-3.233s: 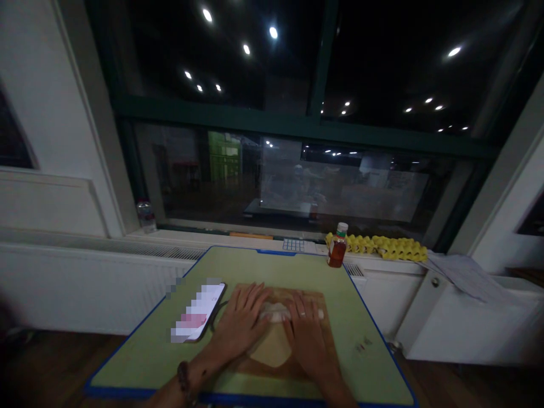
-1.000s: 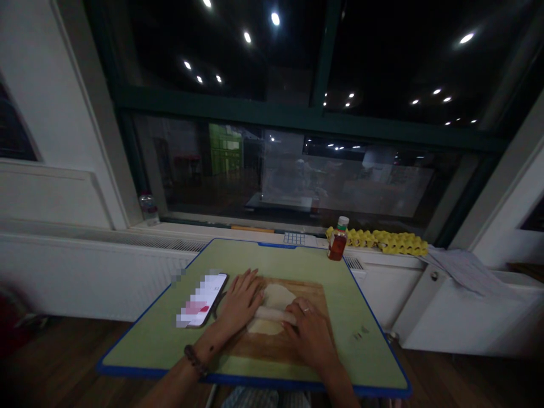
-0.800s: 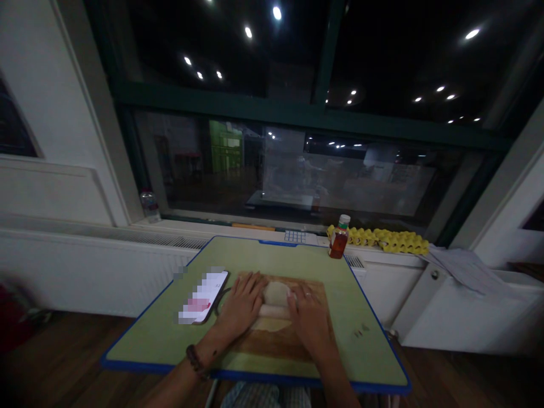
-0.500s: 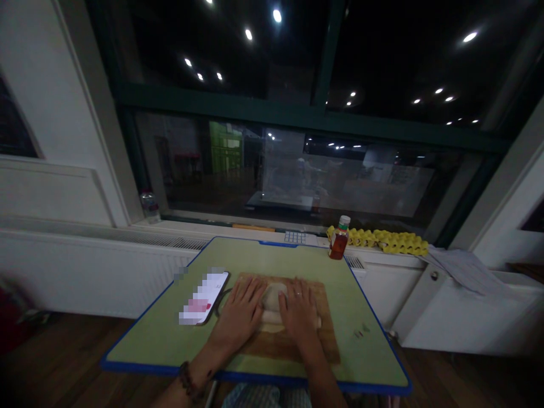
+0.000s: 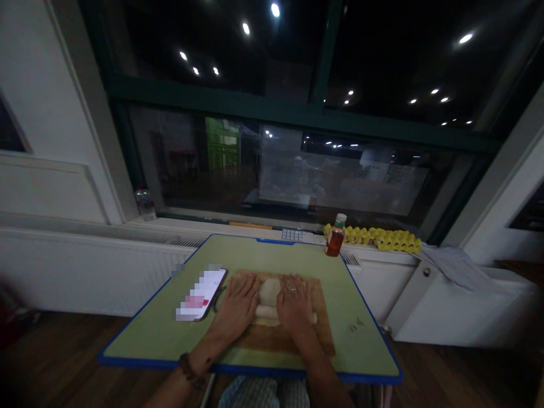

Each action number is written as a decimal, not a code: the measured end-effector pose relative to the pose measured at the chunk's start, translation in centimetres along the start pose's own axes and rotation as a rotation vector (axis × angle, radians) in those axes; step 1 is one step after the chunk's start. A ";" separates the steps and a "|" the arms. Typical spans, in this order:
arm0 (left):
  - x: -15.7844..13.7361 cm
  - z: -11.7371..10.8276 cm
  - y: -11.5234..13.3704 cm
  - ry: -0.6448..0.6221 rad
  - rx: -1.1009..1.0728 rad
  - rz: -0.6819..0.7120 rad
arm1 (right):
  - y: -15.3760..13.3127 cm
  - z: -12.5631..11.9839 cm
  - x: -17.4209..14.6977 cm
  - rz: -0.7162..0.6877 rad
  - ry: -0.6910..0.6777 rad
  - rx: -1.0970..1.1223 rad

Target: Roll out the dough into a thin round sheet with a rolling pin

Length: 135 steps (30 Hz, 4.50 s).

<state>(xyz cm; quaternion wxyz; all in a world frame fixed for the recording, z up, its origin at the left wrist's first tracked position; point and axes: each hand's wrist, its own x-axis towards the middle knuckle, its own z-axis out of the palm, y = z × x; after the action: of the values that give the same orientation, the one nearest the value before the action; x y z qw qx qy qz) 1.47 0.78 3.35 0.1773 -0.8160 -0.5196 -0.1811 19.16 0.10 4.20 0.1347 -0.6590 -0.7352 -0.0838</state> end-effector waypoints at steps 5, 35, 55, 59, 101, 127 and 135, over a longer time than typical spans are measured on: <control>-1.0 0.5 0.6 -0.005 0.002 0.000 | 0.0 0.5 -0.8 -0.032 0.037 0.012; -3.4 1.5 0.6 0.170 -0.097 0.046 | -0.1 1.3 -2.5 -0.088 0.058 0.068; -3.7 -0.1 0.4 0.093 -0.192 0.068 | 0.5 0.9 -3.9 -0.140 0.146 0.137; -5.0 -0.5 0.2 0.125 -0.207 0.084 | 1.5 0.1 -5.3 -0.261 0.007 0.214; 0.9 -2.0 -3.9 -0.266 -0.395 0.461 | 6.0 0.7 -2.4 0.261 0.268 0.133; -0.8 -0.5 -3.2 -0.296 -0.380 0.207 | 5.6 0.4 -2.5 -0.092 0.146 0.288; -3.3 -1.2 -3.7 -0.171 -0.331 0.252 | 5.1 0.0 -2.7 -0.158 0.100 0.319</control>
<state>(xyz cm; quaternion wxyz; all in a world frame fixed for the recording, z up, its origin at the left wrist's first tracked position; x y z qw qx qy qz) -3.36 -0.88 3.23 0.0176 -0.9049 -0.3896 -0.1705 24.51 -1.82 3.13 0.2669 -0.5646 -0.7809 -0.0090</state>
